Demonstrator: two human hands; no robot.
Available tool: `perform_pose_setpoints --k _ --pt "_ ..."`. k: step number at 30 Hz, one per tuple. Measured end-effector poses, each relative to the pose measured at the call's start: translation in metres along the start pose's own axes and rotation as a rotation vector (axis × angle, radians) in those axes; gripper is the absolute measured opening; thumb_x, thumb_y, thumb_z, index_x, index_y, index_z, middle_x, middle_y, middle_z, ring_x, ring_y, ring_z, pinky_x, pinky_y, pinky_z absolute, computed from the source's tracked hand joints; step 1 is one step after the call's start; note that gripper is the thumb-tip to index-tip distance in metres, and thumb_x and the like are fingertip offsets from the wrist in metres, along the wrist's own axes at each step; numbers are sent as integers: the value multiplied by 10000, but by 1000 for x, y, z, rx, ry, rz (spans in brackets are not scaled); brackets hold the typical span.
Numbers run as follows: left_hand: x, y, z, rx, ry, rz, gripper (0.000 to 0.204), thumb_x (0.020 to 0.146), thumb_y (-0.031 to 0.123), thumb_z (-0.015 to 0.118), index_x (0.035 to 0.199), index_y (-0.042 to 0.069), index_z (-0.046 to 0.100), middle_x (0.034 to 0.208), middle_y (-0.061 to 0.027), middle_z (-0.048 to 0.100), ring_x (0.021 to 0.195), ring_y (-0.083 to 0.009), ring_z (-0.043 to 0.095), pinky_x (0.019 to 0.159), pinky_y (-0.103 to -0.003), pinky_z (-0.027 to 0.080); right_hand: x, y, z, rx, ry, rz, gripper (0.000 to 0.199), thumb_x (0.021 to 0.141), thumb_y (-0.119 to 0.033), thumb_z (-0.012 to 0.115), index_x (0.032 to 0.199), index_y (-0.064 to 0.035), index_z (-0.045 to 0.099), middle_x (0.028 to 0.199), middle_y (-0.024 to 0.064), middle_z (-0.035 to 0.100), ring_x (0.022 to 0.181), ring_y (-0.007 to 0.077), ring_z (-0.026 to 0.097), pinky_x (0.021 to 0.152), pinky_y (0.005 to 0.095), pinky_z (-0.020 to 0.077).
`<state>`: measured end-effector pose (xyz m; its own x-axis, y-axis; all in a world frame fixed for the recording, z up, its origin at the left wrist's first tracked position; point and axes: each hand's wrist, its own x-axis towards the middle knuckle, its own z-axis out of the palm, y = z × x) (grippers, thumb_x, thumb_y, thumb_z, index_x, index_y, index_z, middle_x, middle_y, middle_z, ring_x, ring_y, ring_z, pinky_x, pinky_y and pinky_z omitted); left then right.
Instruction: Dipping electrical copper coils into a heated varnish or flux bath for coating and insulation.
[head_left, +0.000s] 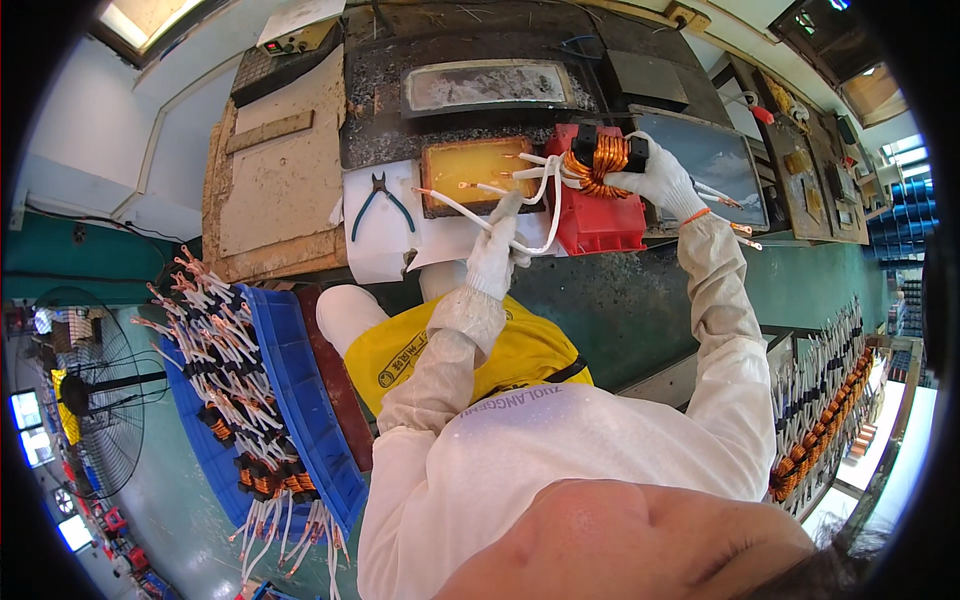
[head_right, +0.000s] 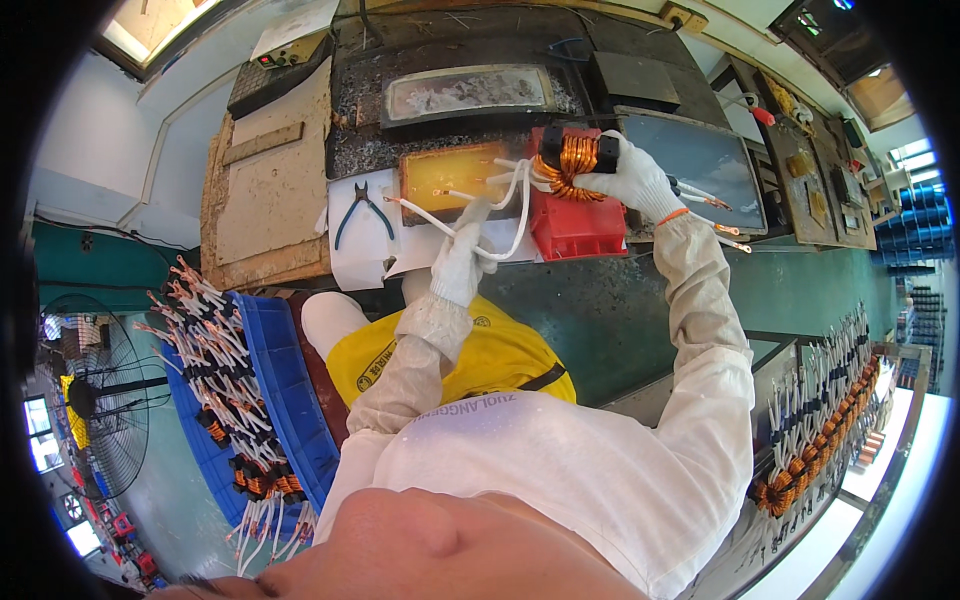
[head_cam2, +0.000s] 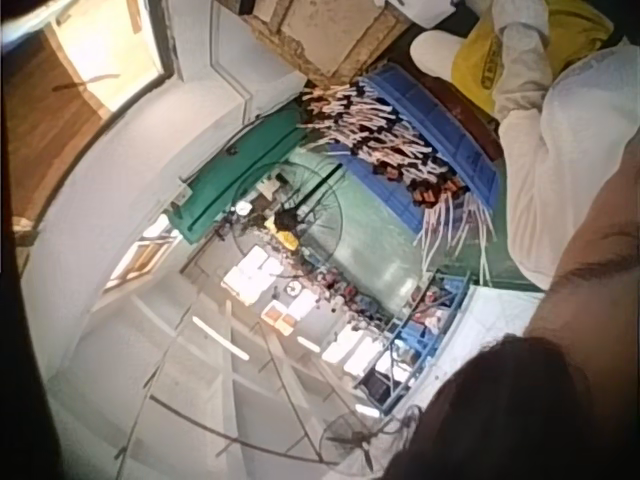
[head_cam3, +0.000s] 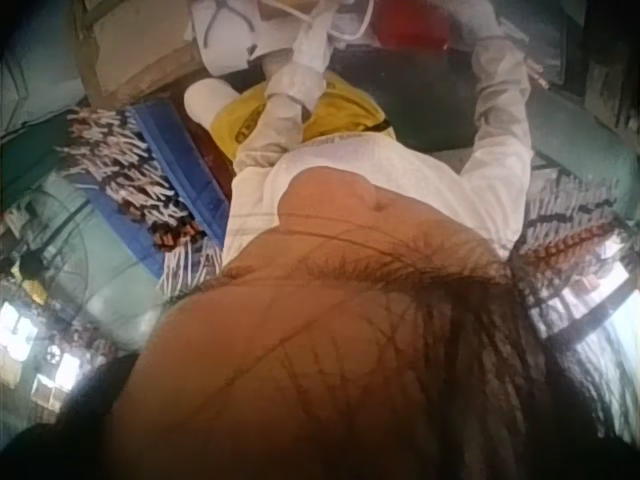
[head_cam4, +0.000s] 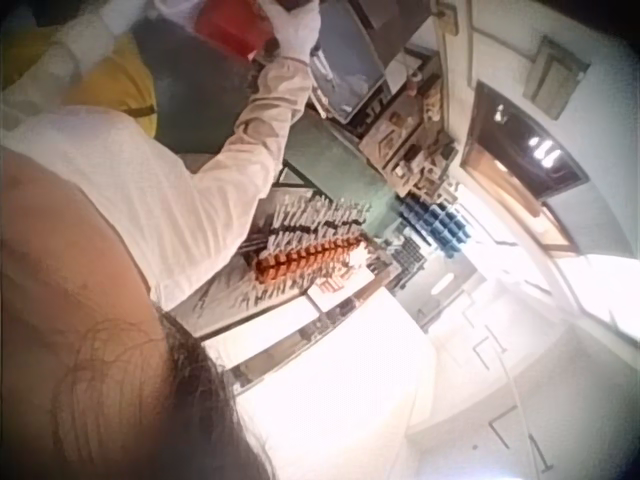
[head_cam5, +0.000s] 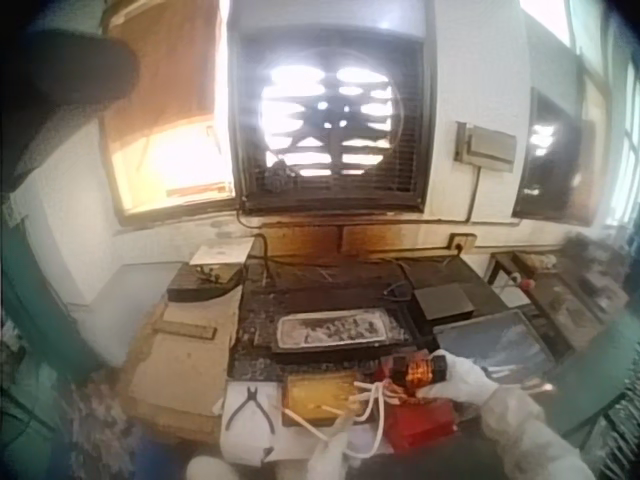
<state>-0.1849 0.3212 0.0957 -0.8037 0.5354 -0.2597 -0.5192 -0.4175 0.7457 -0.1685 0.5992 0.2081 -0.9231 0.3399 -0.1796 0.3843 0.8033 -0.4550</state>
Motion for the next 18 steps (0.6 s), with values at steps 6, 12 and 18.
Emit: perform_pose_setpoints --k 6,12,18 --pt "6 -1 -6 -55 -19 -32 532 952 233 499 1438 29 424 1479 -109 446 595 -75 515 509 -222 444 -3 -12 -5 -13 14 -17 659 689 -405 823 1208 -94 561 1057 154 687 1008 315 658 871 368 498" --pt "8 2 -7 -126 -42 -49 523 950 233 495 1435 47 428 1483 -96 441 617 -70 529 505 -221 424 2 -10 -6 -54 -15 14 723 692 -436 818 1264 -85 550 1099 171 680 1025 332 653 890 366 501" --pt "10 7 -6 -195 -12 -69 504 951 226 489 1418 40 460 1449 -120 477 550 -76 497 484 -216 419 5 -6 -3 -97 -15 4 753 697 -477 800 1281 -91 523 1098 190 674 1026 356 649 878 387 509"
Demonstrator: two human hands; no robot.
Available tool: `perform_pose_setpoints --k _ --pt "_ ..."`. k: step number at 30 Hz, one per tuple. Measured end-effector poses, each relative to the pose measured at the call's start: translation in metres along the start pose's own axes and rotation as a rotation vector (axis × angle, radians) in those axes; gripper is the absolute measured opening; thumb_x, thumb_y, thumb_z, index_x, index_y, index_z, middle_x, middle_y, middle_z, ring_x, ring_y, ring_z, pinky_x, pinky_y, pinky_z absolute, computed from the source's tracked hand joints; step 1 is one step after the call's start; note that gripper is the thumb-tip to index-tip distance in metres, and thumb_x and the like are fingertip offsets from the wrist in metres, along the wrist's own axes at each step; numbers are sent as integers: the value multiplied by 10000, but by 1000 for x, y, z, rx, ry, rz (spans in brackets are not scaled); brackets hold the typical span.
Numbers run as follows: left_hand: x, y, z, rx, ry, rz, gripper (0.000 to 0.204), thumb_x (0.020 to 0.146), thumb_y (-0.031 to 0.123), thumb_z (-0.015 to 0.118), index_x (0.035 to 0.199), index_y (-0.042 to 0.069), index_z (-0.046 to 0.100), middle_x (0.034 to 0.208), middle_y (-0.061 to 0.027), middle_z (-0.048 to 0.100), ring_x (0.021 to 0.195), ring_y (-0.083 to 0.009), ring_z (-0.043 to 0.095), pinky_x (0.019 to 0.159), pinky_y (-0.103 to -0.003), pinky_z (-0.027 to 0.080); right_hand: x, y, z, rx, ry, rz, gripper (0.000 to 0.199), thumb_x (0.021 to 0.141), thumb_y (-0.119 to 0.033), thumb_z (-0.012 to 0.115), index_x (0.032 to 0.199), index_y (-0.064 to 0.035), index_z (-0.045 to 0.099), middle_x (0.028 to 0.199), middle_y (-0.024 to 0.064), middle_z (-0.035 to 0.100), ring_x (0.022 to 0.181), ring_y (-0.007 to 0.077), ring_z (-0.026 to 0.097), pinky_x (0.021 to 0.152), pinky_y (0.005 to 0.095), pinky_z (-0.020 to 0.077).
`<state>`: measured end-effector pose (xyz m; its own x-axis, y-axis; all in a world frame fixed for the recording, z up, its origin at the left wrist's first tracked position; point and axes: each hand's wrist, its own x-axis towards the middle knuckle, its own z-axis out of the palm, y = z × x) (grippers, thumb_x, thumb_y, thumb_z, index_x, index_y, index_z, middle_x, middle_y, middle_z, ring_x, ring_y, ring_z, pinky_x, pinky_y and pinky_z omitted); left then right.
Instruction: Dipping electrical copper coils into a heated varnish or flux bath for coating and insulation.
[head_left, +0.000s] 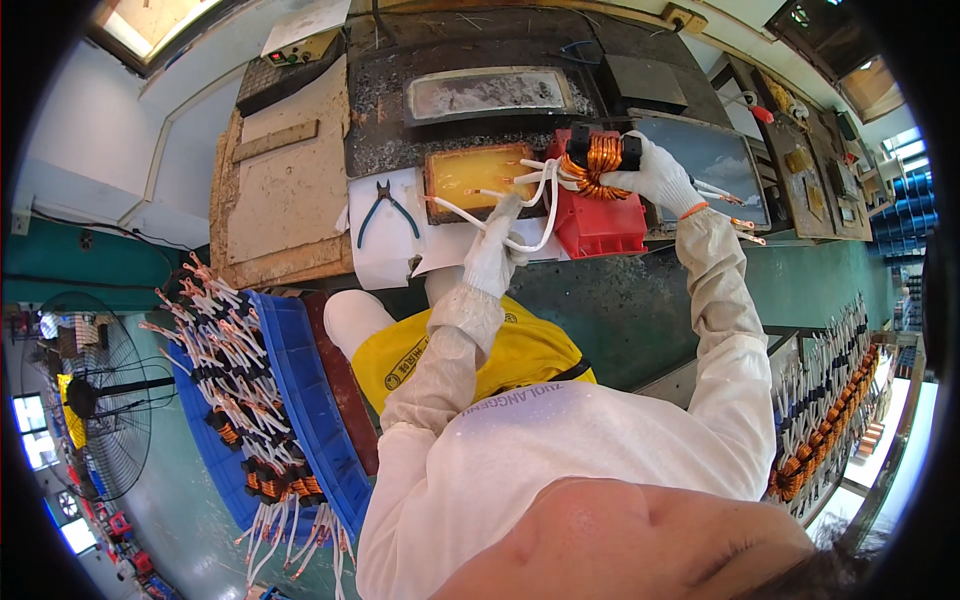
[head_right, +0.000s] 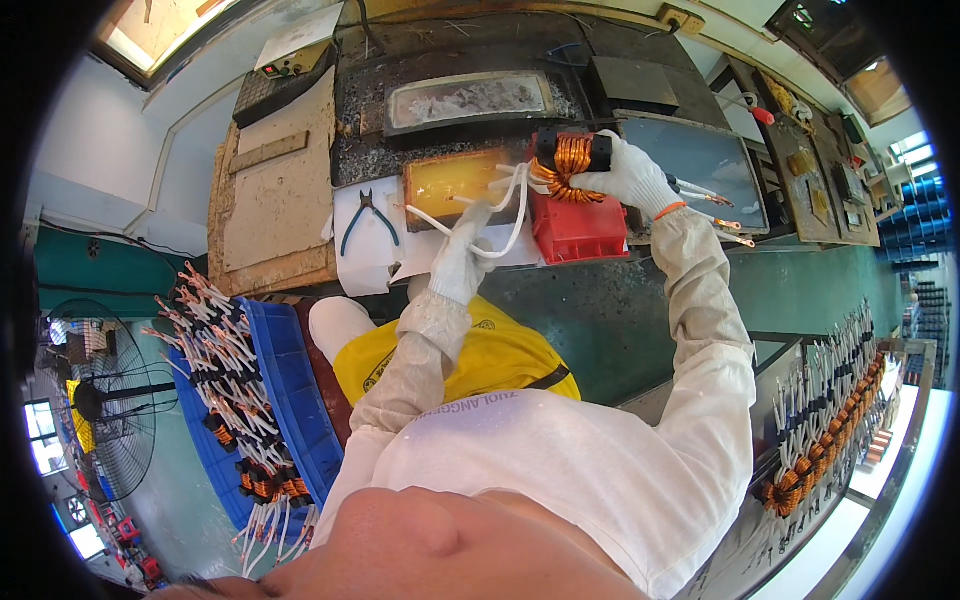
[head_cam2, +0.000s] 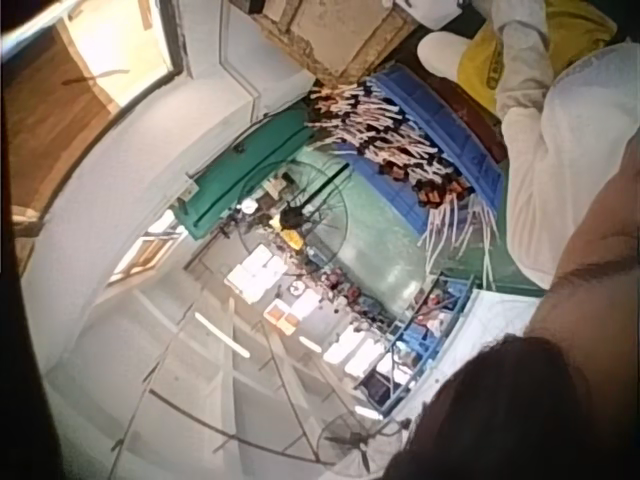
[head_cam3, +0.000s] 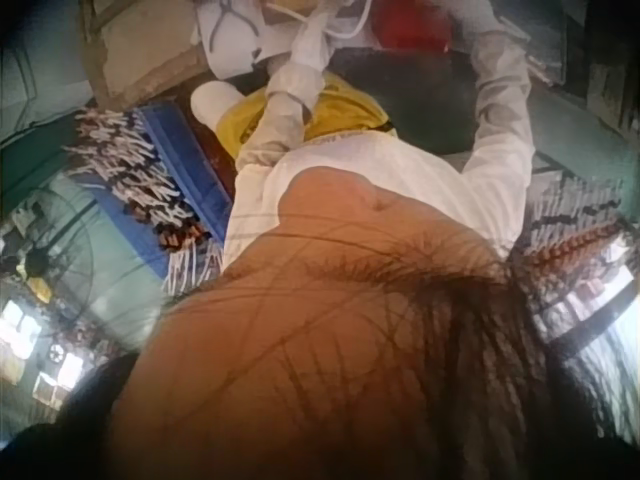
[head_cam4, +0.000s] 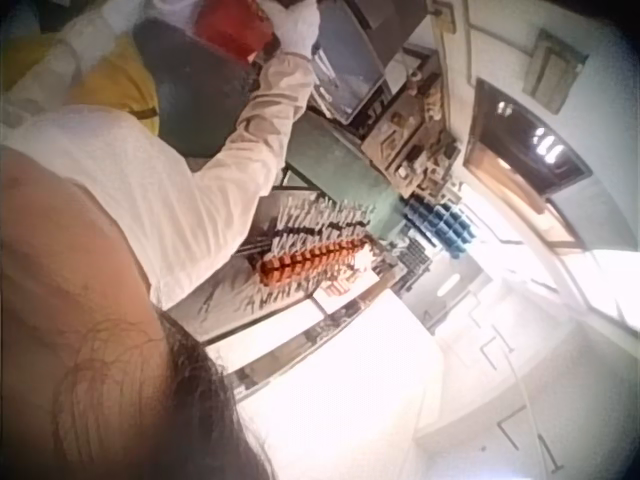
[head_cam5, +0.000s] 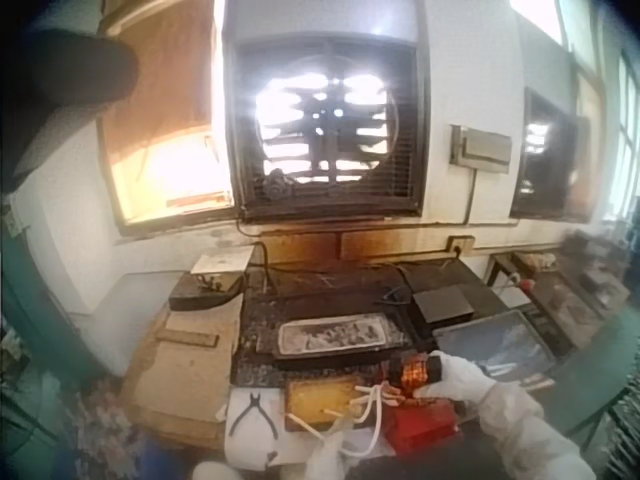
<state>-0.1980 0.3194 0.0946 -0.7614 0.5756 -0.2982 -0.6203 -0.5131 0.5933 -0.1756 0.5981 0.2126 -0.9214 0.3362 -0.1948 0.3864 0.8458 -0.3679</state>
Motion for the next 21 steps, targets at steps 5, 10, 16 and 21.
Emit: perform_pose_setpoints --k 5,10,16,21 --pt "1 3 1 6 -15 -34 499 953 227 488 1419 51 460 1456 -121 470 548 -73 502 479 -218 415 -13 -6 -2 25 37 -16 746 703 -477 795 1287 -112 510 1093 192 674 1022 365 649 868 398 515" --pt "-6 15 10 147 -38 -91 501 962 202 458 1447 78 424 1454 -119 477 547 -66 518 484 -210 427 -19 18 11 118 84 0 695 698 -441 804 1247 -110 535 1098 187 669 1025 358 647 874 388 507" --pt "12 24 9 131 -83 -103 518 944 168 449 1451 71 407 1419 -136 508 553 -62 506 477 -206 411 -28 22 26 272 206 -9 619 688 -376 819 1171 -82 568 1044 153 683 991 317 658 863 372 499" --pt "23 26 15 -16 -162 -107 527 915 129 439 1437 62 410 1359 -156 551 530 -68 442 447 -207 350 -28 30 32 393 203 -31 553 693 -315 827 1123 -68 582 979 114 697 946 262 670 850 348 499"
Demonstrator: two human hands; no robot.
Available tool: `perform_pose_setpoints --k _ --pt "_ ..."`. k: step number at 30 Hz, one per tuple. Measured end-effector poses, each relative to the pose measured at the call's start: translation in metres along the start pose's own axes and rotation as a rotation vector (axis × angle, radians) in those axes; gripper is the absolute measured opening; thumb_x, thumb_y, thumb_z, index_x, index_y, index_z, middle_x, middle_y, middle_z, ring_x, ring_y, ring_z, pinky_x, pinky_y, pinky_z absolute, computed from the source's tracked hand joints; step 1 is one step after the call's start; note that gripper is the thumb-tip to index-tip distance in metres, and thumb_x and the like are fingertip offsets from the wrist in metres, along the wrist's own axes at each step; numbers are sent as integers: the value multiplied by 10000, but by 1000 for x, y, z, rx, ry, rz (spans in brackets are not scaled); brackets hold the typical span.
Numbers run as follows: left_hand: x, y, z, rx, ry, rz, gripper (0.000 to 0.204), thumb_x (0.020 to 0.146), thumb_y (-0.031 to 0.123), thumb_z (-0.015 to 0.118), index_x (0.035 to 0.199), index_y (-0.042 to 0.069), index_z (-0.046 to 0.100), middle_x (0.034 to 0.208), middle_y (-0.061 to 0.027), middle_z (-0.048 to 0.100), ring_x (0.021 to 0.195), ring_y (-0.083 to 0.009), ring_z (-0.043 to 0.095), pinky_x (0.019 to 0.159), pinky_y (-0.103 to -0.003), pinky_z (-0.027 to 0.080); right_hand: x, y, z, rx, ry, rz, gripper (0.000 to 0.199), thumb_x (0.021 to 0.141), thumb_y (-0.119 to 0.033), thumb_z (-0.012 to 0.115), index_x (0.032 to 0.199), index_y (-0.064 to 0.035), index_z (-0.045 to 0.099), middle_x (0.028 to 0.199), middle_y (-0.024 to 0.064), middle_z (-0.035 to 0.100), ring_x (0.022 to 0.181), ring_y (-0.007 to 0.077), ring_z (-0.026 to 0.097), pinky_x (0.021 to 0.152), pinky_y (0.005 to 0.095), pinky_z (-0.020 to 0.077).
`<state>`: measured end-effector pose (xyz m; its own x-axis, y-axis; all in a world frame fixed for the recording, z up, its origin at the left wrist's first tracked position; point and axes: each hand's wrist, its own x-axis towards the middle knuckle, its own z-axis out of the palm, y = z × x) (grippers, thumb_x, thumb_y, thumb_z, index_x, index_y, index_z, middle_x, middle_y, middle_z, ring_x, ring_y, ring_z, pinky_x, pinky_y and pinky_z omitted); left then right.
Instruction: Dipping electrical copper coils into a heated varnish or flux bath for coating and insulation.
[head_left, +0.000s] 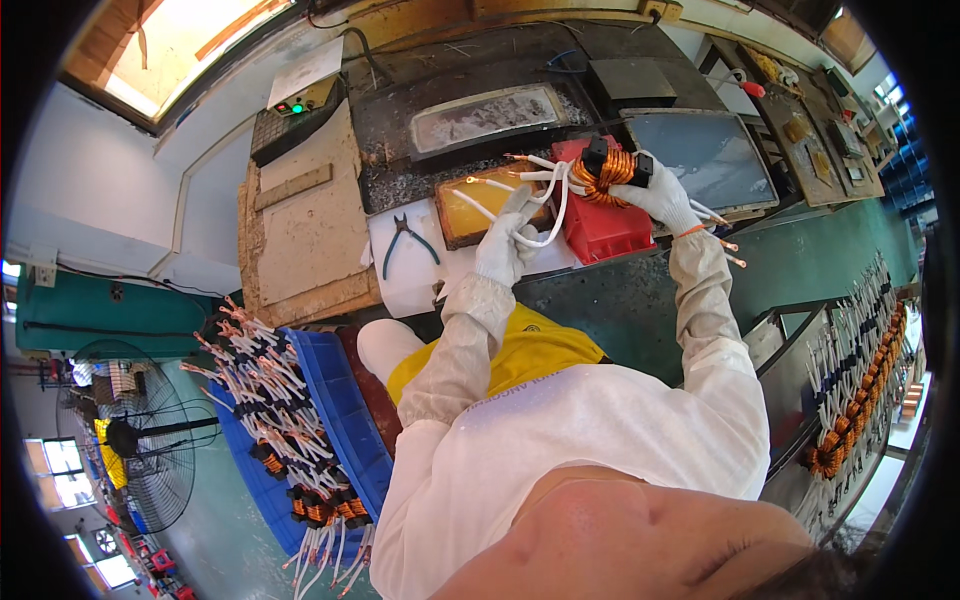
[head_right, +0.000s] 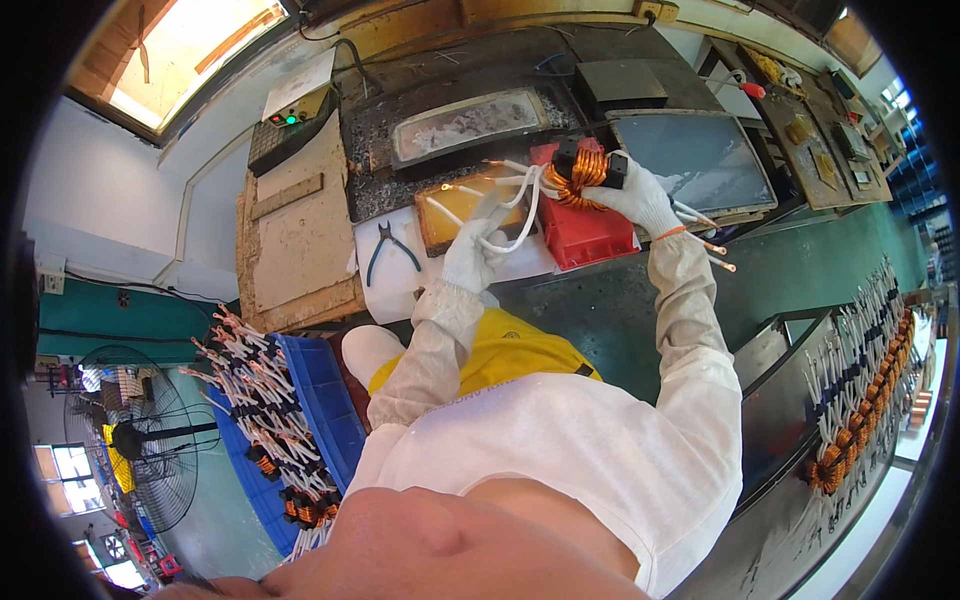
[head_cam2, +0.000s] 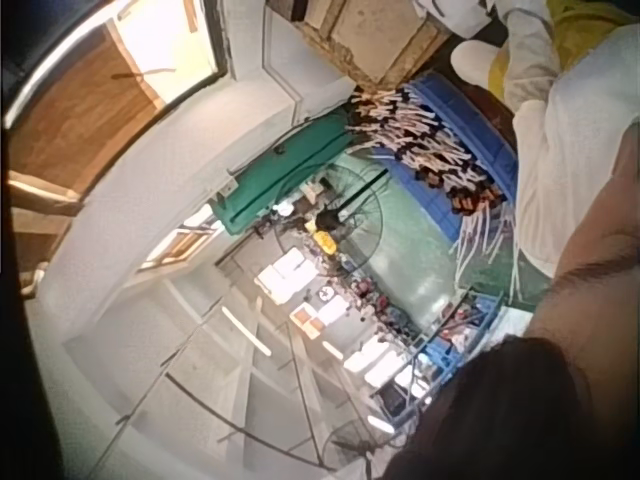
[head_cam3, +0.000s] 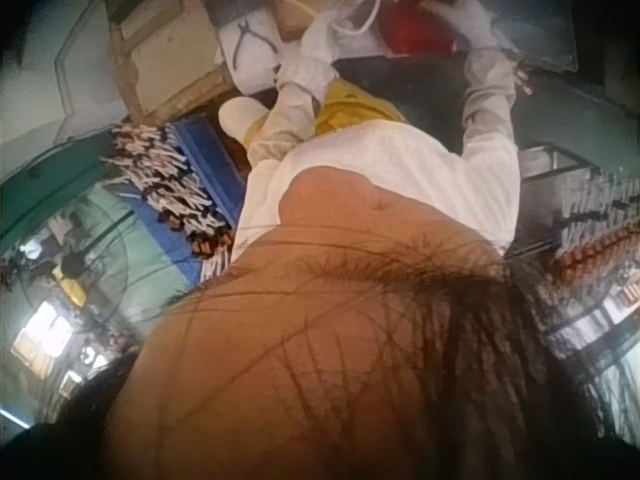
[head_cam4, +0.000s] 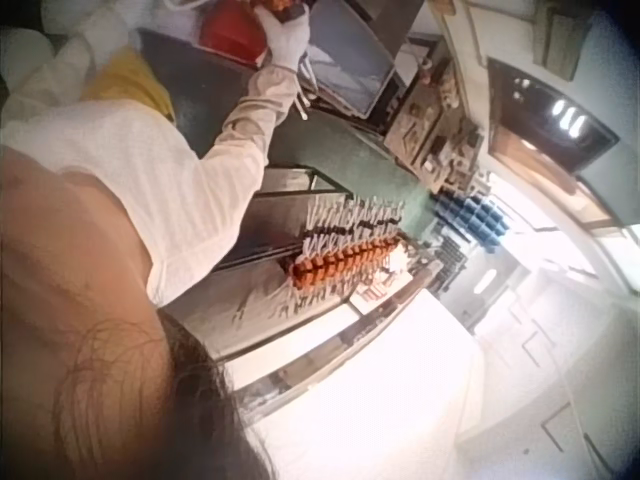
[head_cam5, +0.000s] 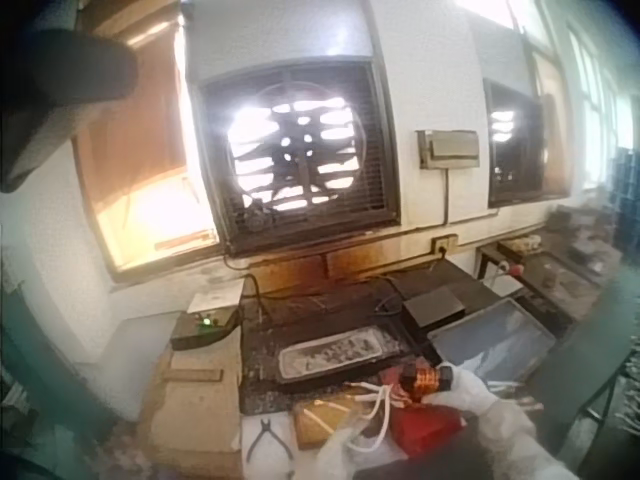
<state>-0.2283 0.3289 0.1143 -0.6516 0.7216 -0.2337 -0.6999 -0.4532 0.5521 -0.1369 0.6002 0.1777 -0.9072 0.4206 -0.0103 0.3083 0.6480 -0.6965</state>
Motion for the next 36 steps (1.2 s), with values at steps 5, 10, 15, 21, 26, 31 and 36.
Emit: perform_pose_setpoints --k 5,10,15,21,26,31,36 --pt "-1 -10 -4 -174 66 -68 535 881 94 441 1416 70 432 1343 -186 556 507 -68 382 431 -202 321 -11 8 12 28 104 -26 538 702 -375 820 1099 -82 605 969 116 710 934 270 685 824 350 511" --pt "1 -17 -6 -229 39 -115 532 869 89 445 1401 80 452 1362 -195 542 481 -70 373 429 -190 330 -17 23 22 75 167 -2 571 693 -402 826 1120 -86 616 977 115 711 944 259 686 835 347 518" --pt "4 -20 -19 -290 -4 -117 512 895 131 454 1404 72 455 1356 -172 553 480 -55 433 390 -172 376 -20 3 21 -25 145 55 509 711 -287 829 1096 -38 608 987 67 710 903 145 655 830 296 505" --pt "9 -21 -20 -342 6 -157 487 900 131 456 1376 33 470 1362 -194 543 445 -75 429 370 -177 374 -17 22 25 76 187 -44 549 698 -385 826 1086 -60 614 970 107 712 919 226 685 816 320 514" --pt "9 -21 -19 -328 48 -150 455 913 138 452 1349 11 492 1325 -205 568 411 -87 418 366 -174 370 -18 15 24 67 156 -5 511 729 -256 827 1117 -14 600 998 69 704 909 146 653 835 286 503" --pt "10 -21 -19 -329 59 -157 448 913 140 452 1338 10 502 1302 -209 584 412 -82 423 359 -171 372 -21 12 24 39 187 -36 545 713 -394 815 1087 -51 616 967 101 711 908 219 685 812 322 515" --pt "10 -20 -23 -368 42 -162 445 911 138 448 1333 6 500 1307 -222 575 416 -79 428 355 -164 369 -21 5 23 -16 176 14 571 700 -412 820 1094 -52 617 964 108 713 905 229 686 812 325 515"
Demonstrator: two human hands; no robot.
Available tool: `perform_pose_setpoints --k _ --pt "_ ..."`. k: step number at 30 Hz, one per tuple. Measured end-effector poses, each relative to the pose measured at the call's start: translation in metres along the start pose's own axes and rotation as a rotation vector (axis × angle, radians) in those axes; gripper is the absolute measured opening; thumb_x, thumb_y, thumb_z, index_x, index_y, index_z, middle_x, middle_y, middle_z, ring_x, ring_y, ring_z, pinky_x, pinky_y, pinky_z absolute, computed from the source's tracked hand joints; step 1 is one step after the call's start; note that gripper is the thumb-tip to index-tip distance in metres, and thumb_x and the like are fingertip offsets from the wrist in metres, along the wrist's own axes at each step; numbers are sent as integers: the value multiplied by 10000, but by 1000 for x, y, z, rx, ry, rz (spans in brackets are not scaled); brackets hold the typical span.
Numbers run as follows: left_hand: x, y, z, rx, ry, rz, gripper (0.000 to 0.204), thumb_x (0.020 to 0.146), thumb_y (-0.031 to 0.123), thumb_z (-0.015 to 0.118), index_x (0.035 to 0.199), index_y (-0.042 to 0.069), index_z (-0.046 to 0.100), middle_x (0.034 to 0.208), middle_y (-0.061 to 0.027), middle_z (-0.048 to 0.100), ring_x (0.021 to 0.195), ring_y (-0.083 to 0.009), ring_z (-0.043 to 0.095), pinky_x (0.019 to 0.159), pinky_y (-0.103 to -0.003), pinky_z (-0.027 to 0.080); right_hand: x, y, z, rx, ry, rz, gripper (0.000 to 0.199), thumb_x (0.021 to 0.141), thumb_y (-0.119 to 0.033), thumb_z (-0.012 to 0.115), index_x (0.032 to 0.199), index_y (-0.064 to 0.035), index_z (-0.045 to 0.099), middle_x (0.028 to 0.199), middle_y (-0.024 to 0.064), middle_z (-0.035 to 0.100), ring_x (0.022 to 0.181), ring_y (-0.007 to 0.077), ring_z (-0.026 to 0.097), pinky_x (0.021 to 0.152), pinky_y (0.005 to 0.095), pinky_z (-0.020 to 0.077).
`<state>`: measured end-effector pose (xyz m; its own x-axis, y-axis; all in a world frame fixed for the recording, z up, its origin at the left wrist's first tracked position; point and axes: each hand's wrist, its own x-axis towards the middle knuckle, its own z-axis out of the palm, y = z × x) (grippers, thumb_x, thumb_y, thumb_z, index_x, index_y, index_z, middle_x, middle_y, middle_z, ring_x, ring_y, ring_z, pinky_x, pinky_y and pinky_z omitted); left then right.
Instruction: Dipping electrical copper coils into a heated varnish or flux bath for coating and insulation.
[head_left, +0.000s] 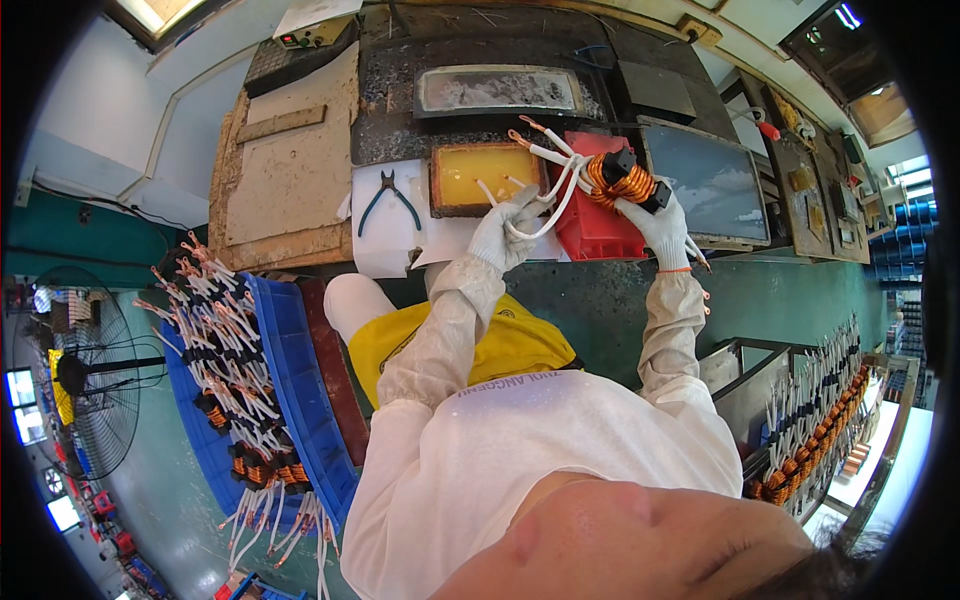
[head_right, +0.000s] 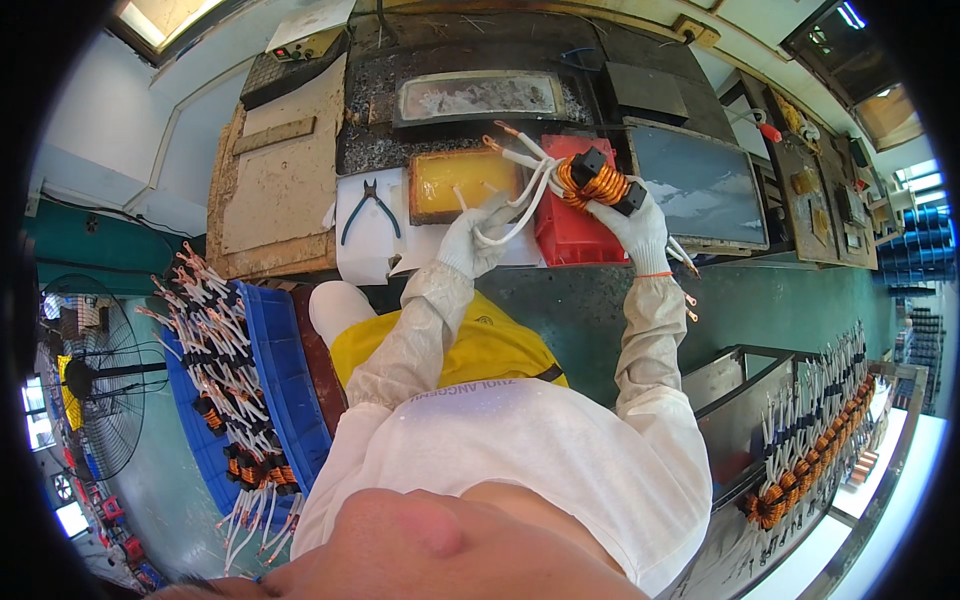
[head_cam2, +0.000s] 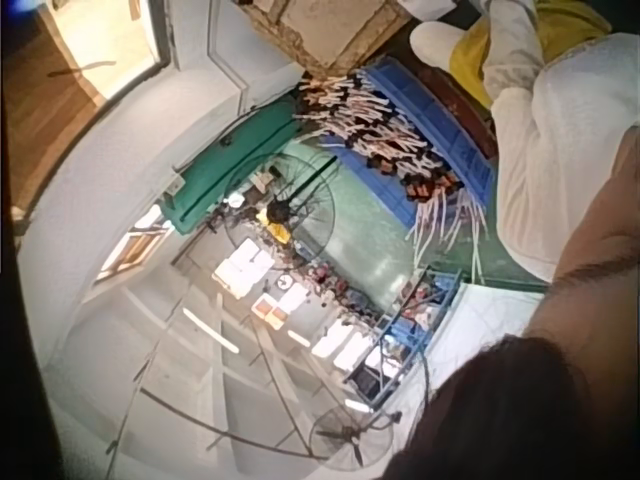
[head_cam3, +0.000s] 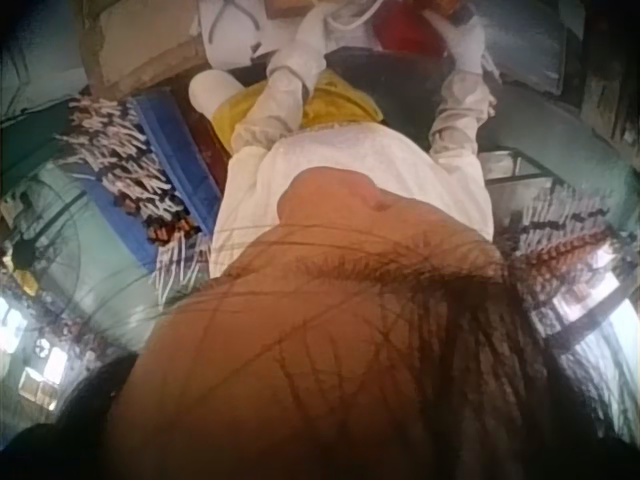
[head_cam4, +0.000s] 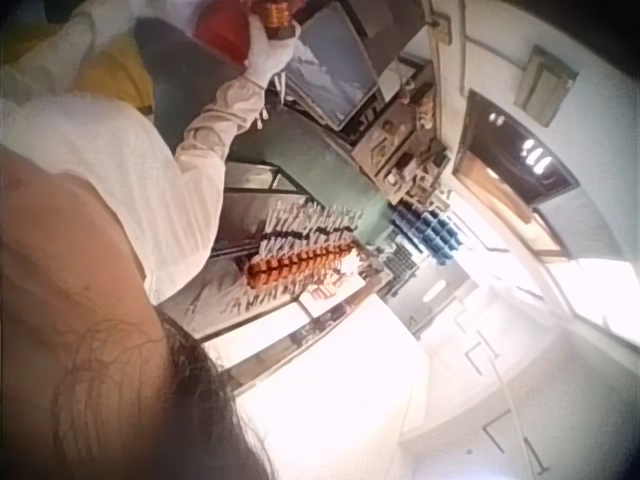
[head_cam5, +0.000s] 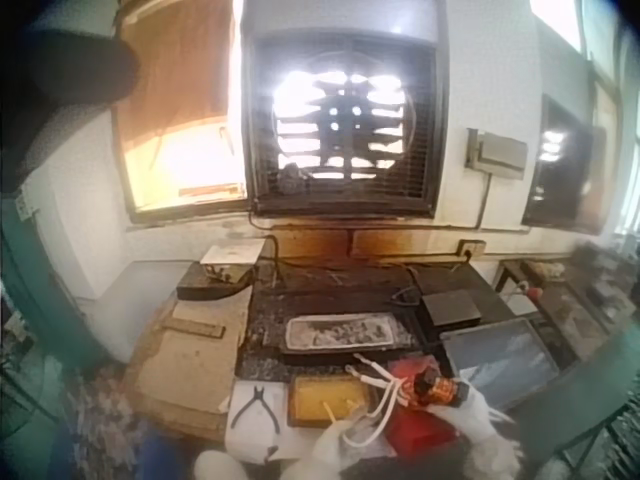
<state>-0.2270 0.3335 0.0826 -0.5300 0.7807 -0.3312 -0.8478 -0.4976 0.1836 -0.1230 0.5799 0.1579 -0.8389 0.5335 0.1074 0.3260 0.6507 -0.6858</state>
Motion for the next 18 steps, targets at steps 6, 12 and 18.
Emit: perform_pose_setpoints --k 6,12,18 --pt "-1 1 6 5 43 9 475 880 86 428 1347 17 483 1327 -242 553 412 -39 394 354 -151 336 4 20 6 80 6 -43 601 686 -407 828 1119 -57 600 960 110 710 910 232 684 830 328 514" --pt "-3 11 16 187 46 44 491 913 155 415 1390 42 451 1345 -199 555 418 -64 420 345 -164 328 4 33 4 245 103 -207 716 696 -281 829 1300 -61 514 1194 141 630 1092 233 614 891 334 497" --pt "-5 24 20 292 59 15 516 879 96 401 1390 84 468 1387 -203 516 411 -52 344 342 -168 237 -4 -7 -24 167 -60 -160 721 731 -258 795 1358 -92 482 1224 154 589 1140 263 587 970 365 463"
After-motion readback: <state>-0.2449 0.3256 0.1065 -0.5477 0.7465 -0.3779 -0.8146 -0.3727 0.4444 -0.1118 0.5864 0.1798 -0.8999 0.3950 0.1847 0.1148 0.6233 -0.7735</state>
